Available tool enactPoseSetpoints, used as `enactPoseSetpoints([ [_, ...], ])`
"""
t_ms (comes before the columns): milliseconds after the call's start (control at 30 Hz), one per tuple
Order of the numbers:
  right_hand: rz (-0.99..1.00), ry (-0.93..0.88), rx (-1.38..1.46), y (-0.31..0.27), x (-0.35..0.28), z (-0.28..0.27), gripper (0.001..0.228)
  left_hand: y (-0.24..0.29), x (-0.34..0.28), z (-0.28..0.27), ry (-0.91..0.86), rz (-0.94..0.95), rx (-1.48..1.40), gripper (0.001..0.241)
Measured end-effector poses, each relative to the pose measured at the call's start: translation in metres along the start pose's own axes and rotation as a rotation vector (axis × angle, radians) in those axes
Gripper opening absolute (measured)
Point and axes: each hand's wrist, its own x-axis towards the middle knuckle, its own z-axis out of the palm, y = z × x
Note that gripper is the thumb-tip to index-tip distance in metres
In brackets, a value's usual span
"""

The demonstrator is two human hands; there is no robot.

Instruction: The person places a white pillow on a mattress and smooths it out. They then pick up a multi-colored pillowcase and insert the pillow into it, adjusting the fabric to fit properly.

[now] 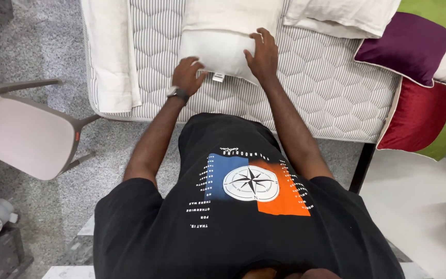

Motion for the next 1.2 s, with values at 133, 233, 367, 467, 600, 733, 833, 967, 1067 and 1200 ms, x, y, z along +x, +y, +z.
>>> enactPoseSetpoints([
  [133,-0.077,-0.019,-0.109,0.018,0.011,0.041,0.058,0.039,0.031,0.024,-0.194,0.197,0.079,0.033],
  [233,-0.252,-0.042,-0.485,0.044,0.023,0.082,0.045,0.039,0.044,0.064,-0.264,0.315,0.307,0.073],
  [367,-0.258,-0.008,-0.46,0.054,0.038,0.087,0.022,0.034,0.053,0.081,0.025,0.377,0.708,0.101],
  [467,-0.203,-0.03,-0.214,0.047,0.042,0.074,0.013,0.033,0.056,0.07,0.064,0.333,0.646,0.101],
  [600,0.069,-0.181,0.264,0.034,0.034,0.066,0.009,0.046,0.062,0.04,-0.208,0.133,0.266,0.097],
  [733,0.062,-0.347,0.307,0.012,0.008,0.045,0.013,0.017,0.076,0.079,0.166,0.28,0.697,0.109],
  [833,0.0,-0.598,0.266,-0.008,-0.005,0.018,0.014,0.015,0.091,0.09,0.386,0.359,0.717,0.109],
  [967,0.11,-0.634,0.236,0.009,-0.036,0.018,0.014,0.009,0.089,0.092,0.084,0.266,0.571,0.055],
  [1067,0.116,-0.368,0.202,0.035,-0.06,0.027,0.025,-0.003,0.085,0.074,0.124,0.324,0.446,0.02],
  [1200,0.158,-0.262,0.012,0.039,-0.071,0.014,0.069,-0.042,0.048,0.056,0.179,0.415,0.544,0.011],
])
